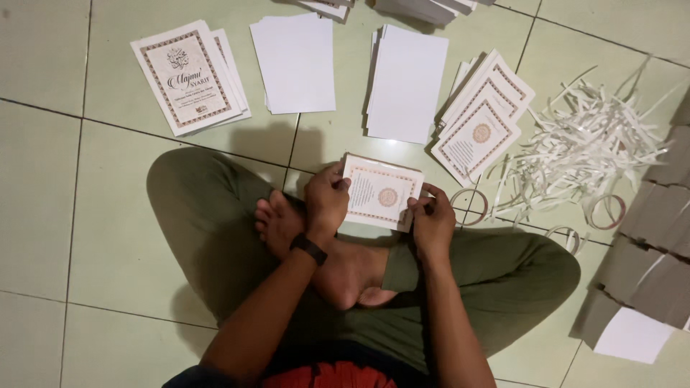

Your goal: The person sits on the floor and assembles small cards by folding white paper and attaching a printed card piece. They use adhesive tape to secure the edges and then place the finished cards into a stack.

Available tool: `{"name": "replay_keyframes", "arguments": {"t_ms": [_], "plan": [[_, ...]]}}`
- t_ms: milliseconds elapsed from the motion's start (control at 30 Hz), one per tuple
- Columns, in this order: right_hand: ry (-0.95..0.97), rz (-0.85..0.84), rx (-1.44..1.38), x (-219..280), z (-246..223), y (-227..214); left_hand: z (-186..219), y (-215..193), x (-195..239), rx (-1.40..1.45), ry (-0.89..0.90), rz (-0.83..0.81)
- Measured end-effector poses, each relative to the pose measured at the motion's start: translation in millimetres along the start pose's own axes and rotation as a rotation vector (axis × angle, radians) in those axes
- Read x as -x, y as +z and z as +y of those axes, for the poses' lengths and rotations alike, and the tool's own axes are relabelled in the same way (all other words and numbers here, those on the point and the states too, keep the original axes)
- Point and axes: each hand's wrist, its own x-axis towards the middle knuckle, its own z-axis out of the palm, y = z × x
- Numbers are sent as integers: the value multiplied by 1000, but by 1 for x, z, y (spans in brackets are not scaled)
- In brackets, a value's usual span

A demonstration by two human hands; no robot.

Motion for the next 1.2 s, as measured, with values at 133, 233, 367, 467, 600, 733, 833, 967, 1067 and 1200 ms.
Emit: {"name": "replay_keyframes", "arguments": {"t_ms": [133,233,367,467,600,733,833,967,1067,1200], "plan": [[-29,1,68,-1,8,0,14,0,9,-74,30,52],[-43,16,105,10,-12,3,6,3,5,-110,79,112],[-126,22,187,11,-14,2,0,3,6,-105,213,191],[-102,26,144,14,-22,2,-15,8,-1,-77,168,168],[-98,30,142,13,-15,3,-3,5,5,-43,185,182],[-86,29,106,9,-8,2,2,5,7,-21,164,181],[-63,23,78,9,-3,5,15,-2,13,13,124,141],[-62,8,81,9,-8,2,26,-6,17,5,96,118],[-60,2,78,7,-1,3,27,-6,16,5,72,113],[-78,0,113,7,-2,4,29,-7,16,4,37,90]]}}
